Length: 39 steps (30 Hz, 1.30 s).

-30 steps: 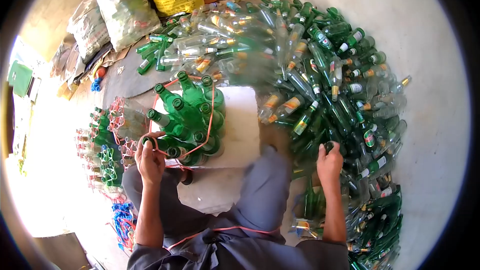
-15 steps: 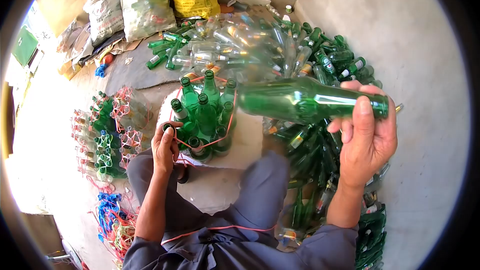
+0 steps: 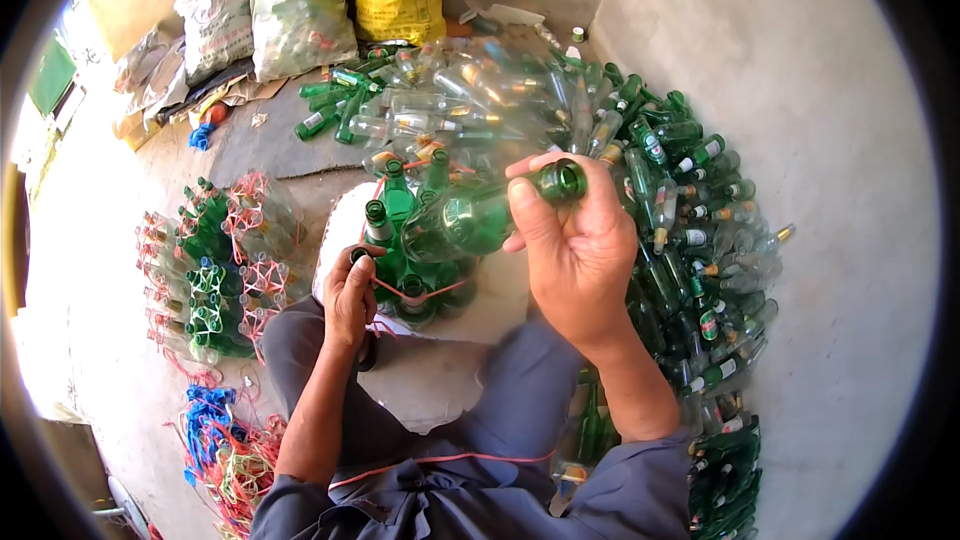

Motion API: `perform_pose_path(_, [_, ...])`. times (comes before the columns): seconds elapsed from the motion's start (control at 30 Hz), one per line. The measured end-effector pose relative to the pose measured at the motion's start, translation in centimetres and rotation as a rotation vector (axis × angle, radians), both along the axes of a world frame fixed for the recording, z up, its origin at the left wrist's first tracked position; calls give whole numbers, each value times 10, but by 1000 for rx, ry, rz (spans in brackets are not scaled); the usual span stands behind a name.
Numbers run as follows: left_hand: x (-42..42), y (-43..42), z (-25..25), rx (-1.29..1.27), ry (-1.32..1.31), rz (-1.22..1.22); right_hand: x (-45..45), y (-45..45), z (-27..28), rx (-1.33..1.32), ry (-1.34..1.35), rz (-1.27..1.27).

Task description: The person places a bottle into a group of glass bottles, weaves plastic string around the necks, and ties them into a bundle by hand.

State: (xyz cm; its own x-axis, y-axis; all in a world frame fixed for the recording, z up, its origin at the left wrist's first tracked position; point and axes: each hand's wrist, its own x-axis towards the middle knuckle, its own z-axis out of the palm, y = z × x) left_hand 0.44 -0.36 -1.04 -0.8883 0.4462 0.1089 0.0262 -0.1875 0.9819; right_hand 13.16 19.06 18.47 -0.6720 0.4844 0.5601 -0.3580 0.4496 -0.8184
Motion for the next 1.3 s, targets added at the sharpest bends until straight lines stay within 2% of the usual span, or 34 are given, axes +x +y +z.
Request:
perform_pose_path(0.1, [0,2,-1,21,2,11,-6,-7,-3,-81,-51,54])
perform_pose_path(0.33, [2,4,0,34,1,20,-30,-12,-26,42,-126,34])
perform_pose_path(0.5, [2,4,-2,26,3,22,-40,-14,-40,30,-253,57])
perform_pose_path(0.57, [2,5,-2,23,6,20,-47,-13,-44,145,-203,46])
perform_pose_path(0.77, [2,5,4,18,-19,16,-57,-16,-27,420,-296,66])
perform_pose_path(0.93, [4,6,8,20,-34,28,-68,-23,-19,474,-324,137])
perform_pose_path(1.07, [5,7,9,16,-44,36,-74,-21,-20,702,-278,17])
perform_pose_path(1.17, [3,8,7,8,-12,39,-80,-21,-8,689,-376,52])
perform_pose_path(1.3, [4,7,10,6,-32,23,-92,-27,3,811,-386,30])
